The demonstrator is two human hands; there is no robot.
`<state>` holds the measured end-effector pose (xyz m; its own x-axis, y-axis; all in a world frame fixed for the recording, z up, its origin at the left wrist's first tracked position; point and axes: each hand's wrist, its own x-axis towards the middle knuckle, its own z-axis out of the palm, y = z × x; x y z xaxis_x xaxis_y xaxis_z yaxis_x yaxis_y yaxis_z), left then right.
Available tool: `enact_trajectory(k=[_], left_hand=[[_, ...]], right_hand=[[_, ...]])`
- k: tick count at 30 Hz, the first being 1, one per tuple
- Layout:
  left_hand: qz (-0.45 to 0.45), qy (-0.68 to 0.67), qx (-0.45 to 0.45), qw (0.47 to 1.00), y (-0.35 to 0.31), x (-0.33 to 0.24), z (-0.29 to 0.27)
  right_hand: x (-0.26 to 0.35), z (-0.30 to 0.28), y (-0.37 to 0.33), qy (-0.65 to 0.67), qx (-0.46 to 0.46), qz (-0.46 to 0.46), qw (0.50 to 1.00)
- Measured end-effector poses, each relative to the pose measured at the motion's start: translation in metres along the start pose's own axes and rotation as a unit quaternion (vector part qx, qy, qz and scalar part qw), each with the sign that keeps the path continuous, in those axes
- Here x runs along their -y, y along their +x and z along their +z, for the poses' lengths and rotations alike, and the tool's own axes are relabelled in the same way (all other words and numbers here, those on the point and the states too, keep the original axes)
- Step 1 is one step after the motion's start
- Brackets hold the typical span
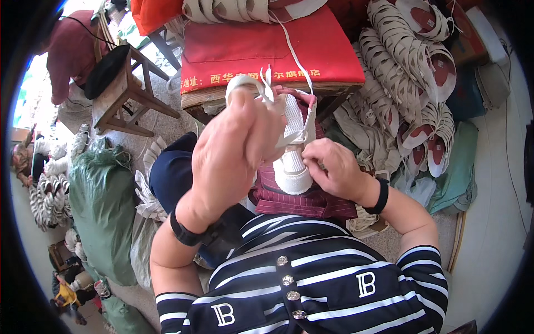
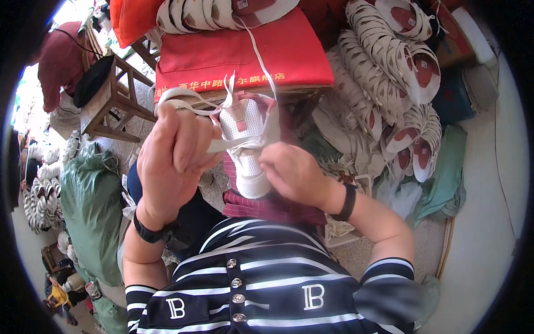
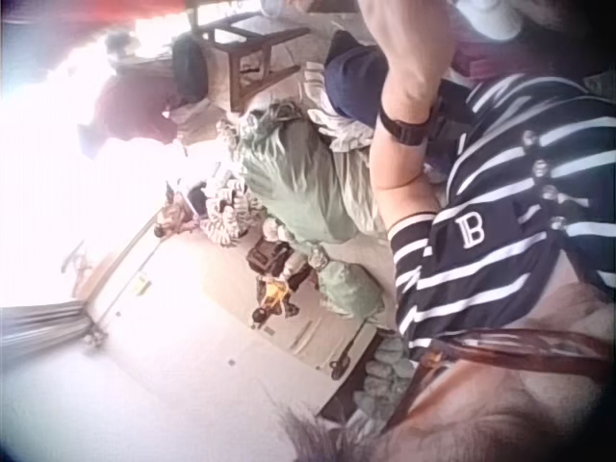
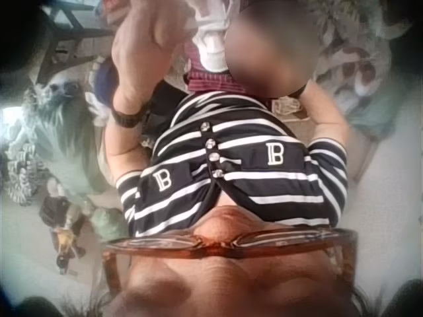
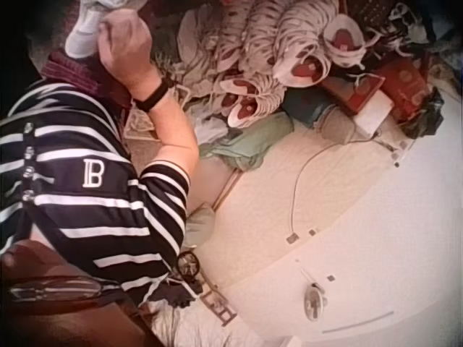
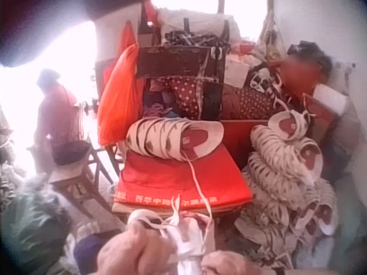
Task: The person sits on the floor and laces a white sneaker by hand. They thread the white shoelaces through the eyelets, pull them tight, and tie a knot at the top.
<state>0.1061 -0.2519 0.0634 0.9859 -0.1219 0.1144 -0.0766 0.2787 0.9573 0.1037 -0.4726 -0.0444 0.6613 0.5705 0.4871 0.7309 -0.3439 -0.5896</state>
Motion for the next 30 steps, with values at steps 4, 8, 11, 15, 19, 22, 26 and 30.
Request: enact_trajectory(k=[4,8,11,15,19,22,26,30], left_hand=[[-0.086,-0.168,0.003,0.982,0.030,0.010,-0.017],[-0.058,-0.076,-0.008,0.995,0.043,0.026,-0.017],[-0.017,0.095,0.017,0.995,0.035,0.041,-0.026],[-0.077,0.146,0.003,0.986,0.008,0.069,-0.040],[-0.110,0.176,-0.003,0.978,-0.015,0.089,-0.056],[-0.123,0.185,-0.002,0.975,-0.027,0.091,-0.057],[-0.141,0.158,-0.021,0.977,-0.033,0.093,-0.058],[-0.133,0.135,-0.050,0.981,-0.028,0.093,-0.054]], right_hand=[[0.021,-0.006,0.009,-0.039,0.051,-0.083,0.994],[0.013,0.002,0.004,-0.030,0.040,0.019,0.999],[0.008,-0.005,0.012,-0.049,0.030,0.100,0.993],[-0.009,-0.013,0.024,-0.084,0.050,0.053,0.994],[-0.013,-0.014,0.038,-0.051,0.037,0.067,0.996],[-0.010,-0.013,0.040,-0.061,0.042,0.100,0.992],[-0.001,-0.008,0.031,-0.089,0.046,0.027,0.995],[0.009,0.000,0.017,-0.144,0.079,0.024,0.986]])
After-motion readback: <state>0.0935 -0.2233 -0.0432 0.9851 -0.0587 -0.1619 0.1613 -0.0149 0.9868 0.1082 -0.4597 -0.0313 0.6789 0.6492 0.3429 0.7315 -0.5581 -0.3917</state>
